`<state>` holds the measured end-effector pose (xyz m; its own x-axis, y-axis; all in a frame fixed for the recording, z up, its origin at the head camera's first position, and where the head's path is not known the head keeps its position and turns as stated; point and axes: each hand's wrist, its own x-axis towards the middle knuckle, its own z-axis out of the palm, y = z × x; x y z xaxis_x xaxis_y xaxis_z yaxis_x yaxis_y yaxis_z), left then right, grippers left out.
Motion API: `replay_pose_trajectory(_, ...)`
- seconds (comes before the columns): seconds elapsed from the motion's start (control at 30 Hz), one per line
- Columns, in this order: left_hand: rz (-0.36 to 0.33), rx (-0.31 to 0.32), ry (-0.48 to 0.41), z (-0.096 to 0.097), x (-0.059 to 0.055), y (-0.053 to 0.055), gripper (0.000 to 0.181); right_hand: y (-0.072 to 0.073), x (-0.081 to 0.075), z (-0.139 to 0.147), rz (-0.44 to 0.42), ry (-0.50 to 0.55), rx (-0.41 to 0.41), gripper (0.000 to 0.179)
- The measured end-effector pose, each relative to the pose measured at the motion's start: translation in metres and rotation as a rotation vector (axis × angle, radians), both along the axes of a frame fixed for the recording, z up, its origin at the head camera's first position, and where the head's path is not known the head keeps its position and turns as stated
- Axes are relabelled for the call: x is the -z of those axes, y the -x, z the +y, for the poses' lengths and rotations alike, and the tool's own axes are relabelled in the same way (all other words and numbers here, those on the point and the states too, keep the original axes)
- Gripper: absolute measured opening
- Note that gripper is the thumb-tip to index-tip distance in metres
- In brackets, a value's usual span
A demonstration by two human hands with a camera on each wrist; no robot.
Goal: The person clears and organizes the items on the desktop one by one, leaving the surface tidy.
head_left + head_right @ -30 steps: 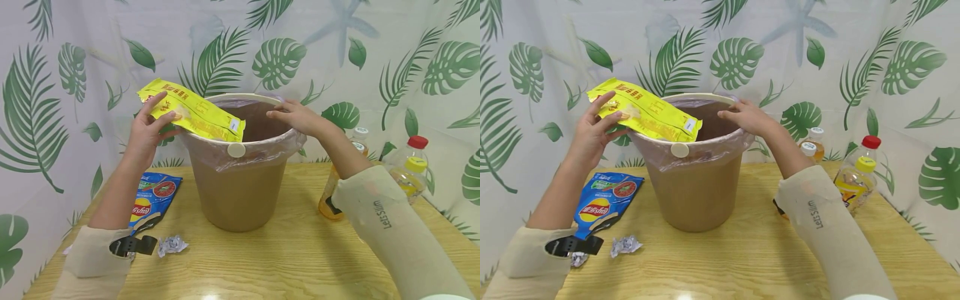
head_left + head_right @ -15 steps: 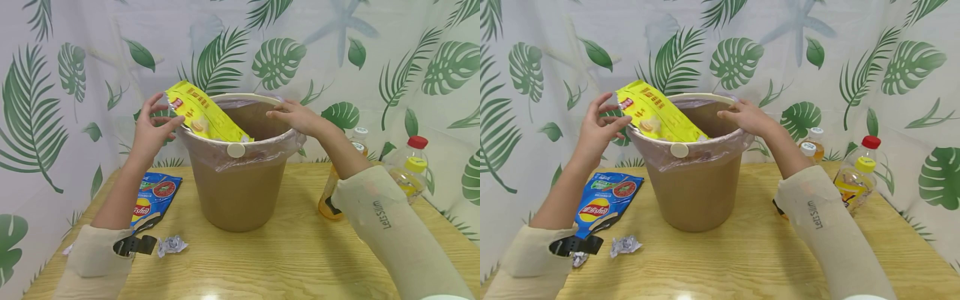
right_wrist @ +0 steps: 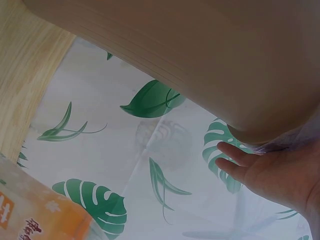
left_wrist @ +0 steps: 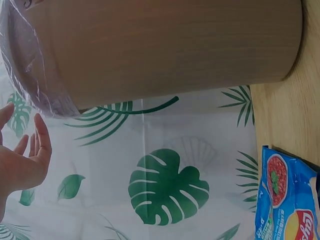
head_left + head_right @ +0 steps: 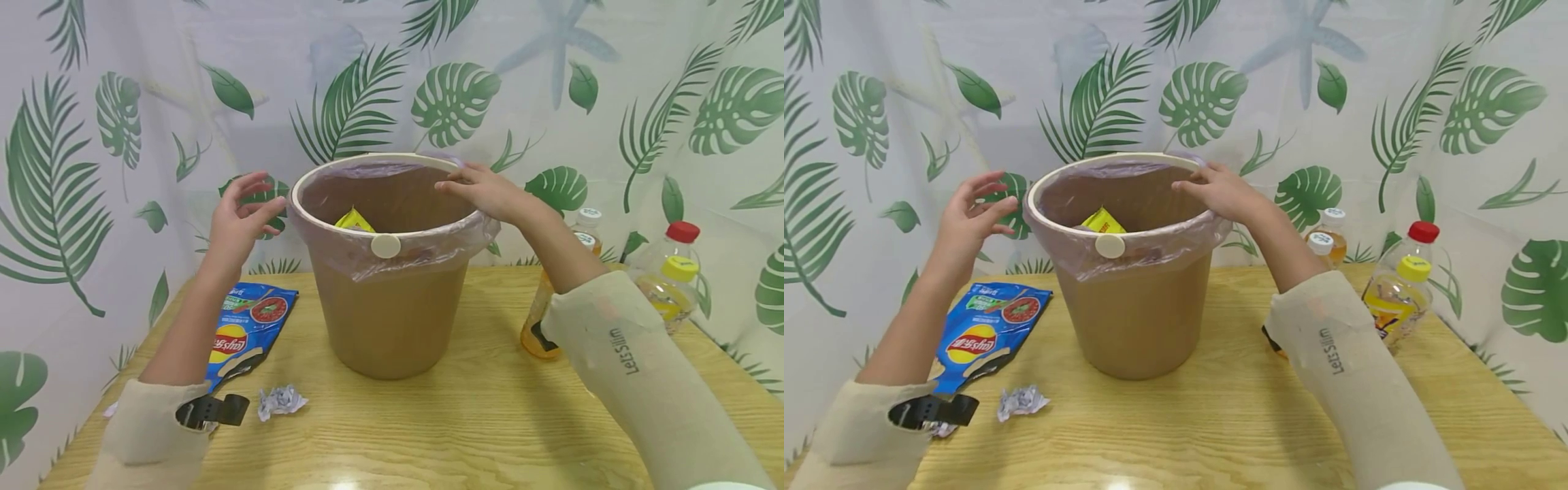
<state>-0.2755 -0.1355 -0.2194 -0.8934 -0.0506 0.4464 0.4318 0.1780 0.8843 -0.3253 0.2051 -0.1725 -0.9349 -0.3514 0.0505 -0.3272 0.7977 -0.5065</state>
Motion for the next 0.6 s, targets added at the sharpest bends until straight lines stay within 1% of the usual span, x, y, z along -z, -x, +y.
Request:
replay_pose_trajectory(0.13,-0.001,-0.013,0.005,-0.01,0.005,-0.002,0.051,-0.001,0.0,0.0,0.003,0.0,0.0,0.06)
replay_pose_trajectory(0.27,-0.015,-0.038,0.037,-0.023,0.012,-0.005,0.052,-0.003,-0.001,-0.001,0.007,-0.002,0.0,0.06)
replay_pose_trajectory(0.37,-0.012,-0.063,0.07,-0.034,0.019,-0.007,0.053,-0.003,-0.001,0.0,0.009,-0.005,0.001,0.06)
replay_pose_trajectory(0.5,-0.021,-0.117,0.098,-0.051,0.032,-0.009,0.053,-0.002,0.0,0.001,0.008,-0.008,0.001,0.06)
replay_pose_trajectory(0.6,-0.068,-0.17,0.096,-0.063,0.042,-0.01,0.055,-0.001,0.0,0.0,0.008,-0.008,0.0,0.061)
